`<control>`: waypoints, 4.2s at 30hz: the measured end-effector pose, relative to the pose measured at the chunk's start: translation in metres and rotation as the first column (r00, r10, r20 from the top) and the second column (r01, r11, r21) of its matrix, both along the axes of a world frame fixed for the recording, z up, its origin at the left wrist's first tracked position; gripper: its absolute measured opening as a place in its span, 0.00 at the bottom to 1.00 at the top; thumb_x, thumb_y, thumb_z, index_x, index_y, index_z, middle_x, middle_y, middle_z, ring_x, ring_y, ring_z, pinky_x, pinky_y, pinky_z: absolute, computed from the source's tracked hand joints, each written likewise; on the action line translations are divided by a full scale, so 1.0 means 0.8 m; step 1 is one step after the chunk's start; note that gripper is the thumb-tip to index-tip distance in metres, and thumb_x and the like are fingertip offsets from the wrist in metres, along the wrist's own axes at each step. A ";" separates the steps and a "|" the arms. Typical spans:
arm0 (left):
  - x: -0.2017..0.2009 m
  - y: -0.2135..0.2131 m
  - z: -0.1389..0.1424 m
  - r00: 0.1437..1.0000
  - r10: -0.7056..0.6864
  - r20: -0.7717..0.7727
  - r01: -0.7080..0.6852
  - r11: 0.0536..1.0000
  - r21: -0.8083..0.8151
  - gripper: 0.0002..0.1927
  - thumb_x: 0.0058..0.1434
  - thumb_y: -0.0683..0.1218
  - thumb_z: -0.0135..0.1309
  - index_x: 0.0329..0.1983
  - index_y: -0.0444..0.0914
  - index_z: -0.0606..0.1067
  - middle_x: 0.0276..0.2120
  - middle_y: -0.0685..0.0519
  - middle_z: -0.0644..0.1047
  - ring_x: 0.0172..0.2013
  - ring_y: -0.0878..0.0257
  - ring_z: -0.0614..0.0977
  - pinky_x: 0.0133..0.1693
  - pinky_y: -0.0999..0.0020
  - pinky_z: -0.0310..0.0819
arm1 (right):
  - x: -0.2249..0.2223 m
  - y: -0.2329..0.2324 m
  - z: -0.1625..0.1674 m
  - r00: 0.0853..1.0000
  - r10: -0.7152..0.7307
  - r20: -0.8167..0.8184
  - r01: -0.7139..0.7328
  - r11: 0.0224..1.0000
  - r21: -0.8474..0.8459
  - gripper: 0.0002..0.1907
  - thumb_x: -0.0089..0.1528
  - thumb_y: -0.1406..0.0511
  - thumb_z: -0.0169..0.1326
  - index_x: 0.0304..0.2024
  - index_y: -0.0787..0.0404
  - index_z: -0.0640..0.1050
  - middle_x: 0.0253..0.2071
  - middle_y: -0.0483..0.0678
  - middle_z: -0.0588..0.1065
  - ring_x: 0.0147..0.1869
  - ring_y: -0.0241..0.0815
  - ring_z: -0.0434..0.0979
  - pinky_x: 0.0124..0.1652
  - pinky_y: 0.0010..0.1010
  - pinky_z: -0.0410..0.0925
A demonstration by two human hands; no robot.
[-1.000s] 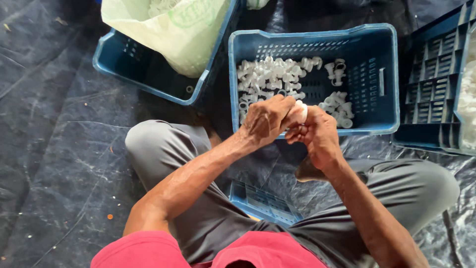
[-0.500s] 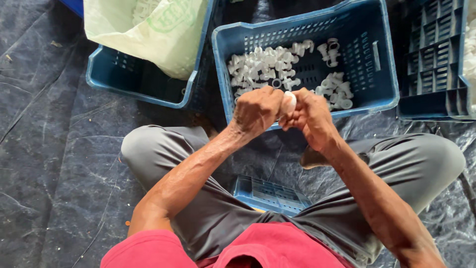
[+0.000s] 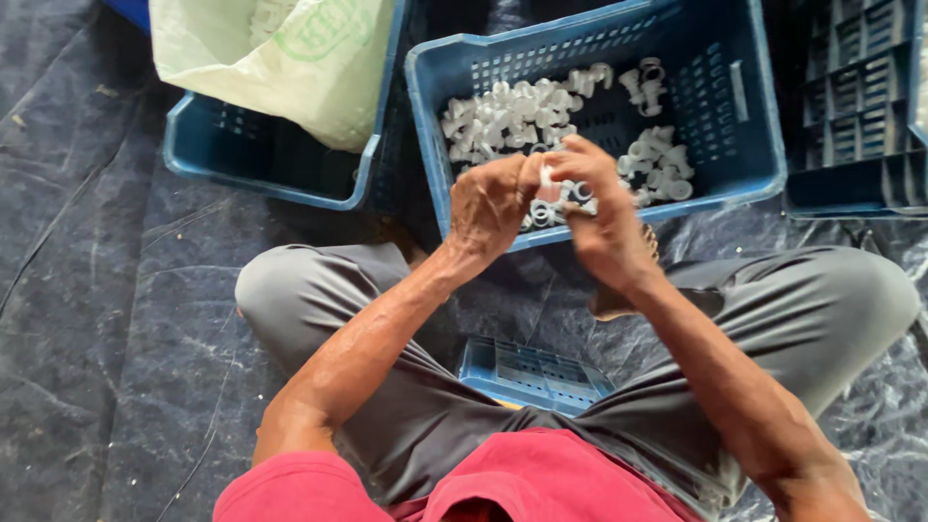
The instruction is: The person sits on the floor and sorts small white plastic parts from a blue basket, picking them up one by one and placing them into a separate pile within the same basket.
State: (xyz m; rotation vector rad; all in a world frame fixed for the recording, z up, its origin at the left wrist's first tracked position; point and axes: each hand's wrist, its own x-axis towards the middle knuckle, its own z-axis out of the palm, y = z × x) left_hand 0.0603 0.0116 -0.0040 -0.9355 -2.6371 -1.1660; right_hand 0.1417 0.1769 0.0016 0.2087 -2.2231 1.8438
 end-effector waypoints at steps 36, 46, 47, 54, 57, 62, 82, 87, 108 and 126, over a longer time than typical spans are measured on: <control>-0.031 -0.004 0.012 0.945 -0.004 0.327 -0.029 0.995 0.097 0.28 0.72 0.57 0.50 0.64 0.31 0.70 0.58 0.36 0.76 0.39 0.52 0.85 0.45 0.59 0.78 | 0.019 0.232 -0.046 0.798 -0.358 0.485 0.601 0.531 -0.597 0.14 0.70 0.62 0.59 0.49 0.68 0.78 0.42 0.55 0.77 0.43 0.46 0.80 0.46 0.38 0.78; -0.056 0.001 0.016 0.947 -0.018 0.322 -0.035 0.987 0.159 0.22 0.74 0.52 0.52 0.63 0.32 0.70 0.56 0.38 0.75 0.44 0.51 0.86 0.45 0.59 0.80 | 0.011 0.281 -0.137 0.766 -0.210 0.608 0.614 0.520 -0.594 0.25 0.70 0.48 0.54 0.51 0.64 0.78 0.46 0.56 0.79 0.49 0.51 0.82 0.50 0.43 0.77; -0.060 -0.002 0.017 0.949 -0.004 0.316 -0.047 0.987 0.153 0.21 0.75 0.52 0.51 0.63 0.32 0.71 0.56 0.39 0.75 0.44 0.52 0.86 0.45 0.59 0.80 | -0.006 0.271 -0.149 0.712 -0.238 0.661 0.634 0.623 -0.458 0.23 0.69 0.49 0.55 0.48 0.63 0.79 0.43 0.54 0.79 0.45 0.49 0.83 0.46 0.40 0.77; -0.090 -0.032 0.018 0.948 0.058 0.312 -0.116 0.979 0.170 0.19 0.78 0.51 0.51 0.62 0.32 0.72 0.56 0.41 0.76 0.46 0.53 0.86 0.49 0.60 0.80 | -0.116 0.224 -0.260 0.718 -0.397 0.573 -0.072 0.776 0.627 0.19 0.58 0.61 0.63 0.50 0.62 0.81 0.46 0.58 0.81 0.50 0.55 0.82 0.50 0.43 0.72; -0.106 -0.049 0.016 0.949 0.095 0.299 -0.146 0.977 0.155 0.17 0.79 0.50 0.52 0.61 0.32 0.72 0.55 0.42 0.76 0.45 0.54 0.85 0.50 0.63 0.81 | -0.150 0.220 -0.315 0.623 -0.326 0.711 -0.437 0.609 0.662 0.22 0.57 0.64 0.62 0.56 0.57 0.82 0.49 0.61 0.80 0.56 0.61 0.79 0.53 0.47 0.71; -0.126 -0.071 0.017 0.916 0.130 0.379 -0.192 0.972 0.132 0.16 0.80 0.50 0.53 0.61 0.33 0.72 0.55 0.44 0.76 0.49 0.56 0.84 0.52 0.67 0.82 | -0.182 0.200 -0.390 0.705 -0.249 0.664 -0.577 0.344 0.741 0.22 0.58 0.58 0.63 0.52 0.60 0.78 0.45 0.63 0.79 0.50 0.67 0.79 0.46 0.57 0.70; -0.074 -0.056 0.007 0.975 -0.100 0.200 0.053 0.972 0.227 0.24 0.61 0.48 0.61 0.58 0.33 0.73 0.49 0.41 0.79 0.50 0.44 0.82 0.53 0.56 0.76 | -0.107 0.086 -0.184 0.553 0.364 0.749 0.215 0.806 -0.551 0.20 0.68 0.54 0.48 0.46 0.65 0.79 0.33 0.50 0.80 0.27 0.39 0.75 0.28 0.27 0.67; -0.012 -0.013 0.014 0.941 -0.252 0.225 0.153 0.912 0.381 0.27 0.63 0.49 0.62 0.61 0.33 0.68 0.48 0.39 0.78 0.50 0.45 0.82 0.49 0.57 0.76 | -0.021 0.009 -0.083 0.634 0.471 0.614 0.334 0.549 -0.766 0.16 0.73 0.53 0.45 0.53 0.56 0.75 0.42 0.44 0.78 0.36 0.37 0.77 0.30 0.27 0.67; -0.001 -0.010 -0.004 0.932 -0.359 0.046 0.361 0.931 -0.056 0.15 0.66 0.51 0.60 0.38 0.36 0.70 0.30 0.44 0.76 0.34 0.44 0.81 0.34 0.52 0.74 | -0.007 0.012 -0.039 0.881 0.116 0.459 0.195 0.795 -0.575 0.09 0.67 0.64 0.58 0.44 0.63 0.76 0.35 0.44 0.77 0.34 0.30 0.77 0.33 0.21 0.68; -0.023 -0.008 -0.004 0.981 -0.191 0.020 0.192 0.976 -0.105 0.22 0.74 0.57 0.46 0.33 0.36 0.71 0.26 0.43 0.77 0.30 0.42 0.81 0.32 0.49 0.73 | 0.007 0.033 0.024 0.998 -0.031 -0.053 0.041 0.982 0.185 0.34 0.74 0.42 0.31 0.30 0.58 0.72 0.58 0.57 0.75 0.72 0.61 0.69 0.65 0.41 0.65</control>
